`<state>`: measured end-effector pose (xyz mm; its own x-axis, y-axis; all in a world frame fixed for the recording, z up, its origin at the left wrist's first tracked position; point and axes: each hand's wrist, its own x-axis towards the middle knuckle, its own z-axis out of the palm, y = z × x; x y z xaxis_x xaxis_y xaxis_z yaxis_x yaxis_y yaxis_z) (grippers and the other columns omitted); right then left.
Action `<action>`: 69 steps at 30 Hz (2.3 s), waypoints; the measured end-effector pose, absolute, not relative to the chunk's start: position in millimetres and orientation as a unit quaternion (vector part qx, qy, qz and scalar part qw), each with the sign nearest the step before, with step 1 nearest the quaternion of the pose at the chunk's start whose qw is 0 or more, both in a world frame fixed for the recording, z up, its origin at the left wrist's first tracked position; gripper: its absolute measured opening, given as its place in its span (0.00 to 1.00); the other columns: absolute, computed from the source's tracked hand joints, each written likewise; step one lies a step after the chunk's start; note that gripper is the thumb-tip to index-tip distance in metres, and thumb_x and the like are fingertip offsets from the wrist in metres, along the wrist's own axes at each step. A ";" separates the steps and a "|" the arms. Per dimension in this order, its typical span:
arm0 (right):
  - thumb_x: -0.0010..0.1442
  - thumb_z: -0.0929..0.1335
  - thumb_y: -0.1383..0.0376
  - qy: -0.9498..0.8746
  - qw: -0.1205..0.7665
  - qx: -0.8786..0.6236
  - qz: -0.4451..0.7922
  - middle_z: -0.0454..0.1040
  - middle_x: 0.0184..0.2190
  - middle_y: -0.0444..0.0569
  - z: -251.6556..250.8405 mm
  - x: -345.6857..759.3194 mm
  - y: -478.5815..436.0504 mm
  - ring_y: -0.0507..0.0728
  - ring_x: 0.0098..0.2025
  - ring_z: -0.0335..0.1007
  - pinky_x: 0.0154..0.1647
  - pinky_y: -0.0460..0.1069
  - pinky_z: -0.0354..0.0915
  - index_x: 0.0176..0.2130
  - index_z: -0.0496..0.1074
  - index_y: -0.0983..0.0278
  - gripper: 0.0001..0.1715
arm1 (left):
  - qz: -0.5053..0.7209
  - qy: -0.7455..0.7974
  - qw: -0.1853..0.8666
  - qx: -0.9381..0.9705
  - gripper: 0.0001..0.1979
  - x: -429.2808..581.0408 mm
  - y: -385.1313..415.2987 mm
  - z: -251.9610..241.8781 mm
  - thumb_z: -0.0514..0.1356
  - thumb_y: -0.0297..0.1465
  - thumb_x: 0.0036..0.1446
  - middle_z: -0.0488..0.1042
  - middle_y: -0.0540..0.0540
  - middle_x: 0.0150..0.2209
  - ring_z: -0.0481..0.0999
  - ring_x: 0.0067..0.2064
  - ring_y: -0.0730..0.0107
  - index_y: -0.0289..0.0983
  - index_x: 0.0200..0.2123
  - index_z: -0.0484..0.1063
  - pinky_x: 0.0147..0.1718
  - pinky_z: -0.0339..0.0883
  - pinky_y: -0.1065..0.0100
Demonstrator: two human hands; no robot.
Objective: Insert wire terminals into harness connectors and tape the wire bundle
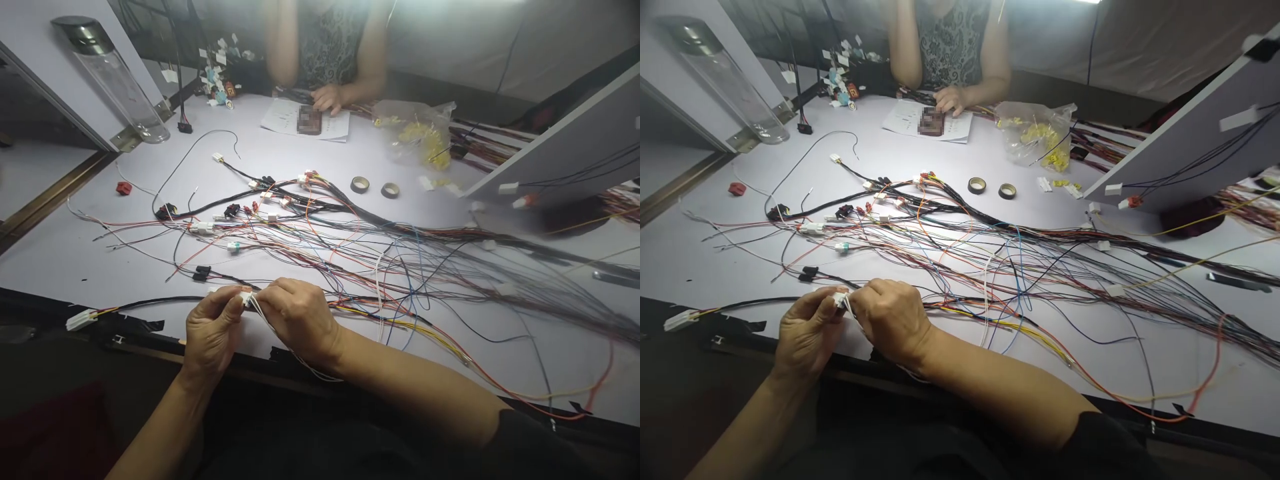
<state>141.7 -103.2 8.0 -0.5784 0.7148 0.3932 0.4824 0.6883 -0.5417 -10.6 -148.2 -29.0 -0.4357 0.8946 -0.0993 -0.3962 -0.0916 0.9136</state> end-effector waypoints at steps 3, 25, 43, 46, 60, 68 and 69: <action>0.66 0.63 0.62 -0.857 0.314 -0.344 0.220 0.76 0.32 0.47 9.6 149.3 -101.3 0.51 0.33 0.71 0.36 0.44 0.62 0.38 0.75 0.63 0.13 | 0.696 0.488 0.461 0.256 0.11 -10.4 -147.9 -28.8 0.73 0.31 0.40 0.78 0.47 0.33 0.76 0.36 0.71 0.38 0.30 0.80 0.40 0.71 0.72; 0.69 0.59 0.60 -0.811 0.298 -0.345 0.366 0.75 0.30 0.45 11.3 143.7 -99.9 0.49 0.32 0.69 0.35 0.43 0.61 0.36 0.73 0.64 0.19 | 0.688 0.510 0.493 0.151 0.18 -13.5 -143.4 -26.6 0.76 0.32 0.30 0.79 0.46 0.32 0.78 0.34 0.71 0.37 0.29 0.80 0.38 0.73 0.75; 0.70 0.54 0.61 -0.811 0.136 -0.409 0.395 0.76 0.39 0.49 35.9 127.5 -103.5 0.54 0.37 0.72 0.36 0.46 0.61 0.42 0.67 0.63 0.17 | 0.619 0.464 0.603 0.196 0.26 -3.4 -143.8 5.4 0.64 0.46 0.51 0.71 0.42 0.55 0.70 0.55 0.59 0.40 0.51 0.74 0.50 0.69 0.68; 0.69 0.53 0.58 -0.817 0.101 -0.416 0.386 0.76 0.36 0.49 37.6 123.0 -98.7 0.55 0.35 0.72 0.33 0.47 0.62 0.40 0.68 0.63 0.20 | 0.594 0.483 0.629 0.139 0.21 1.8 -138.2 8.0 0.66 0.43 0.50 0.74 0.40 0.48 0.73 0.52 0.56 0.35 0.44 0.76 0.49 0.71 0.67; 0.69 0.55 0.56 -0.862 0.049 -0.448 0.231 0.79 0.32 0.47 10.0 168.7 -112.9 0.55 0.26 0.71 0.23 0.47 0.54 0.41 0.66 0.61 0.17 | 0.669 0.453 0.588 0.039 0.14 -9.2 -109.0 19.0 0.49 0.29 0.65 0.67 0.47 0.30 0.69 0.28 0.77 0.31 0.30 0.70 0.37 0.77 0.67; 0.65 0.61 0.67 -0.888 0.152 -0.409 0.144 0.74 0.32 0.44 -12.9 171.2 -113.8 0.52 0.30 0.69 0.25 0.45 0.55 0.37 0.70 0.61 0.09 | 0.675 0.417 0.609 -0.018 0.14 -5.2 -110.5 17.7 0.45 0.28 0.66 0.62 0.48 0.29 0.65 0.26 0.78 0.29 0.35 0.68 0.28 0.72 0.72; 0.65 0.61 0.68 -0.887 0.173 -0.405 0.136 0.74 0.31 0.44 -17.0 172.8 -114.6 0.51 0.30 0.69 0.26 0.45 0.57 0.38 0.71 0.61 0.10 | 0.673 0.414 0.612 -0.021 0.14 -5.7 -112.2 17.3 0.45 0.28 0.66 0.61 0.48 0.28 0.64 0.25 0.79 0.28 0.35 0.68 0.26 0.71 0.72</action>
